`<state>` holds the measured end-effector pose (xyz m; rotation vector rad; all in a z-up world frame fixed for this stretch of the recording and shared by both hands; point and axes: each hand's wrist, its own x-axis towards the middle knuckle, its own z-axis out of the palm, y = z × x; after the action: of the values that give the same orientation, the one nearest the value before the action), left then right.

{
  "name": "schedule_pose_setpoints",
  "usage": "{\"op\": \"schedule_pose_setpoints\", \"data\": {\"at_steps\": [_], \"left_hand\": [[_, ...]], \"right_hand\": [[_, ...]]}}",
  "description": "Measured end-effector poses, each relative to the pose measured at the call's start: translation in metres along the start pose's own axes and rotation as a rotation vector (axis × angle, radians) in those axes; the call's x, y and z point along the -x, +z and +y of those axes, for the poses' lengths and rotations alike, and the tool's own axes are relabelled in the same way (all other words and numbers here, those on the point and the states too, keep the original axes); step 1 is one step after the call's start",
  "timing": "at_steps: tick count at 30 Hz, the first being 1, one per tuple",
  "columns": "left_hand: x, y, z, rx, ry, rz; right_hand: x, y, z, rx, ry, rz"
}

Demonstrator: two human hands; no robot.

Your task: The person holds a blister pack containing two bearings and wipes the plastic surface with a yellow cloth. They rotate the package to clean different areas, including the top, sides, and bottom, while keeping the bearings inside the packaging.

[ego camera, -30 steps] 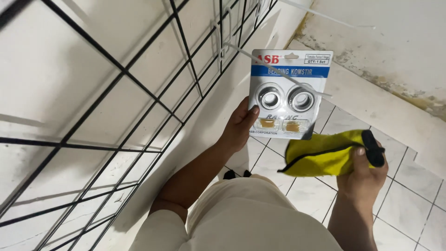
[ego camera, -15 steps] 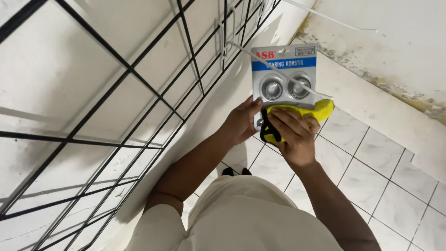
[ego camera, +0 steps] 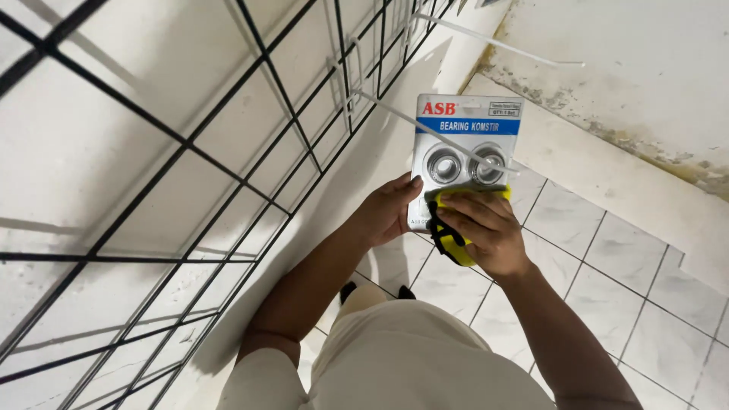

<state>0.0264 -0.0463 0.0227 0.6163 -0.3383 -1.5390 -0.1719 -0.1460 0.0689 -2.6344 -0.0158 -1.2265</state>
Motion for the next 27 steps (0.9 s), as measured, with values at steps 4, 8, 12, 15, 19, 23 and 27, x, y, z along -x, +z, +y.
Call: {"op": "schedule_pose_setpoints", "data": {"at_steps": [4, 8, 12, 15, 19, 23, 27], "left_hand": [[0.009, 0.023, 0.003, 0.002, 0.004, 0.027], [0.013, 0.021, 0.0, -0.007, -0.009, 0.003], [0.018, 0.027, 0.004, -0.03, -0.014, -0.043], [0.036, 0.058, 0.02, -0.024, 0.025, -0.059], [0.037, 0.057, 0.002, 0.026, 0.01, -0.054], [0.038, 0.047, -0.001, -0.019, 0.033, -0.029], [0.028, 0.038, -0.012, 0.013, 0.051, -0.013]], "right_hand": [[-0.011, 0.008, -0.016, 0.086, -0.01, -0.014], [-0.022, 0.005, -0.025, 0.065, -0.056, -0.042], [-0.023, -0.021, -0.021, -0.039, -0.081, -0.115], [-0.024, -0.032, -0.023, -0.025, -0.099, -0.224], [-0.016, -0.023, -0.018, -0.044, -0.132, -0.245], [-0.015, -0.039, -0.016, -0.175, -0.036, -0.331], [-0.014, -0.04, -0.008, -0.208, -0.003, -0.403]]}}
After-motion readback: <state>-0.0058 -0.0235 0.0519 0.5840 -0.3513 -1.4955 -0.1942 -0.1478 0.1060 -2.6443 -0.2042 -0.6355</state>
